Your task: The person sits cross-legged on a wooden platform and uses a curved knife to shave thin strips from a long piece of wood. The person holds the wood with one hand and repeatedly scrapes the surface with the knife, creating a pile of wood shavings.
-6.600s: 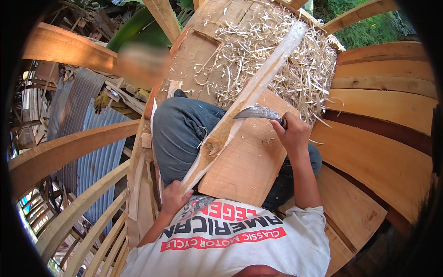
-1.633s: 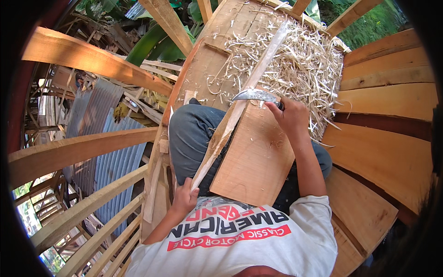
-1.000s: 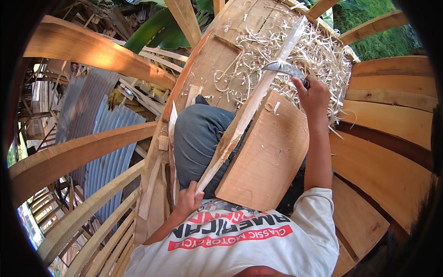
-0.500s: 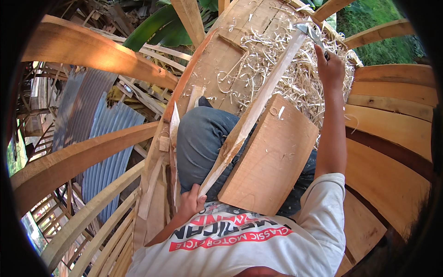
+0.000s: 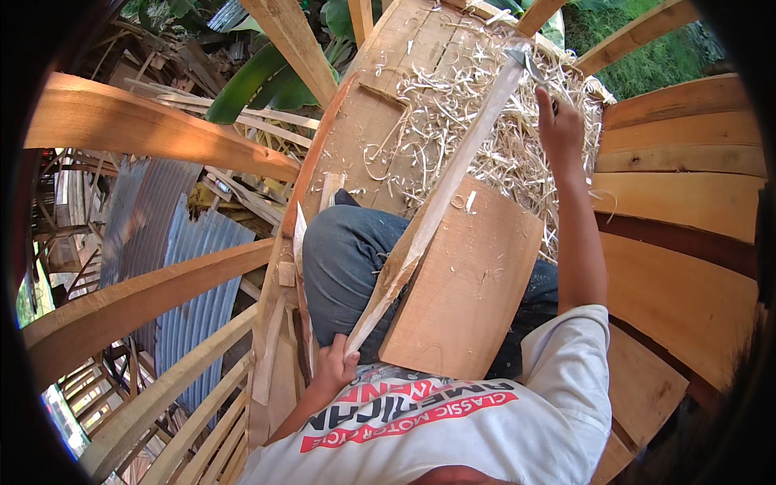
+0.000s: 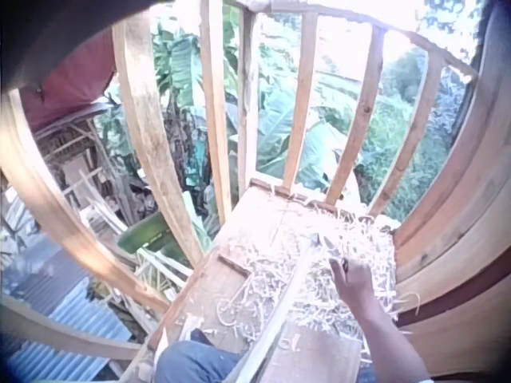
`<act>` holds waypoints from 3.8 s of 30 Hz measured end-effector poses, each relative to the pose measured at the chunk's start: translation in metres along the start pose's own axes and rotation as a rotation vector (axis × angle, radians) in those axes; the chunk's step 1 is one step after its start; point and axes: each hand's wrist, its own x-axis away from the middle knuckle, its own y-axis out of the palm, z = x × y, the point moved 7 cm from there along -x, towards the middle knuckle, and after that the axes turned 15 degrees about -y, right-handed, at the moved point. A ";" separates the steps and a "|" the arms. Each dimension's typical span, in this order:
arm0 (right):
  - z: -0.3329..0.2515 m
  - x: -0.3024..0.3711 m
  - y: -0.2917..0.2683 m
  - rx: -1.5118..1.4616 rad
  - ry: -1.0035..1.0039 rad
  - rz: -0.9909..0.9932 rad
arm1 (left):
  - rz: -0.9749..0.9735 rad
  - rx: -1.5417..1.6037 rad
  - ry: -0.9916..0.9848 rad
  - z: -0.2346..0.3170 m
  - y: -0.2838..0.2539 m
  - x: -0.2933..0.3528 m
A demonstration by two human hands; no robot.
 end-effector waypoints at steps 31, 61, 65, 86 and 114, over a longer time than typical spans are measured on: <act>0.030 0.167 -0.011 -0.716 0.538 0.214 | -0.337 0.373 -0.275 -0.036 -0.001 0.000; -0.013 0.173 -0.013 -0.369 0.335 -0.752 | -0.259 0.278 -0.259 0.001 0.013 0.034; -0.007 0.180 -0.002 -0.390 0.269 -0.728 | -0.290 0.224 -0.270 0.020 0.006 0.042; -0.029 0.163 -0.031 -1.266 0.400 0.129 | -0.970 0.752 -0.030 0.209 0.042 -0.043; -0.029 0.165 -0.045 -1.918 0.678 0.446 | -0.809 0.071 -0.225 0.109 0.026 0.001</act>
